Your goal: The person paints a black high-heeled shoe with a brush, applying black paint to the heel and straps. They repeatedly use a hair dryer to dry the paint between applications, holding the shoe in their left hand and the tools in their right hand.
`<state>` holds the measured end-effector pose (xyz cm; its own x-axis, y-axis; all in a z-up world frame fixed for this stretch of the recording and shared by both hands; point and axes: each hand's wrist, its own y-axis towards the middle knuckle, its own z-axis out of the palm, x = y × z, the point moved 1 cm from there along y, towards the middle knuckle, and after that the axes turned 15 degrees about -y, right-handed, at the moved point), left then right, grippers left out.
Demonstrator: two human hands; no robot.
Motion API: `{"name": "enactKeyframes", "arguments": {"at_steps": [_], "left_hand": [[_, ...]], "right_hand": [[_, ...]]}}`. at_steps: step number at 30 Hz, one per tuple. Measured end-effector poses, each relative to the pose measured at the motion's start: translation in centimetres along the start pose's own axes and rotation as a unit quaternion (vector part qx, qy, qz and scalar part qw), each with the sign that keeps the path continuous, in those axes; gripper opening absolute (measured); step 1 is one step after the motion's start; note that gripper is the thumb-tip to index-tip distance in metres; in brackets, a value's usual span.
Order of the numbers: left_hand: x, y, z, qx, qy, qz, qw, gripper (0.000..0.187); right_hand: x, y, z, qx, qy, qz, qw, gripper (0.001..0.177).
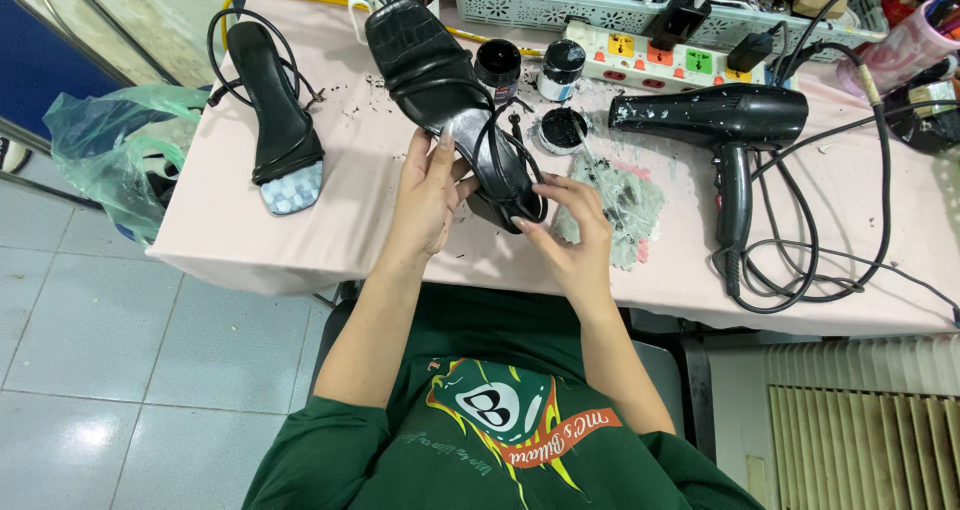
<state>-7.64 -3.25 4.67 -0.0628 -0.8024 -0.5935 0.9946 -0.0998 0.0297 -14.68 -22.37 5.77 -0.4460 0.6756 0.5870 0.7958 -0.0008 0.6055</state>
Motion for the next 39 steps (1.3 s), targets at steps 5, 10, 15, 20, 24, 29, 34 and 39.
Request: {"name": "enactKeyframes", "arguments": {"at_steps": [5, 10, 15, 20, 24, 29, 34, 39], "left_hand": [[-0.1, -0.1, 0.1, 0.009, 0.0, -0.002, 1.0, 0.043], [0.0, -0.2, 0.5, -0.006, -0.033, -0.03, 0.999, 0.044], [0.3, -0.4, 0.3, 0.0, -0.058, -0.014, 0.998, 0.046], [0.4, -0.4, -0.6, -0.016, -0.047, -0.031, 0.998, 0.049], [-0.1, -0.3, -1.9, -0.011, -0.024, -0.027, 0.999, 0.051], [-0.2, -0.3, -2.9, -0.016, -0.025, -0.035, 0.999, 0.046], [-0.2, 0.5, -4.0, -0.01, -0.08, -0.05, 0.996, 0.045], [0.4, 2.2, -5.4, -0.034, -0.098, -0.079, 0.991, 0.048]], "right_hand": [[-0.8, 0.7, 0.1, 0.002, 0.037, 0.036, 0.999, 0.023], [-2.3, 1.5, 0.3, 0.017, 0.07, 0.059, 0.996, 0.018], [-3.6, 2.4, 1.0, 0.033, 0.128, 0.09, 0.987, 0.018], [-4.0, 2.9, 1.0, 0.037, 0.222, 0.132, 0.965, 0.016], [-4.1, 3.6, 0.8, 0.046, 0.235, 0.15, 0.959, 0.015], [-4.4, 3.7, 1.1, 0.057, 0.216, 0.178, 0.958, 0.015], [-3.4, 4.9, 1.3, 0.037, 0.162, 0.075, 0.983, 0.019], [-0.2, 6.9, 0.4, 0.03, 0.028, -0.001, 0.999, 0.025]]}}
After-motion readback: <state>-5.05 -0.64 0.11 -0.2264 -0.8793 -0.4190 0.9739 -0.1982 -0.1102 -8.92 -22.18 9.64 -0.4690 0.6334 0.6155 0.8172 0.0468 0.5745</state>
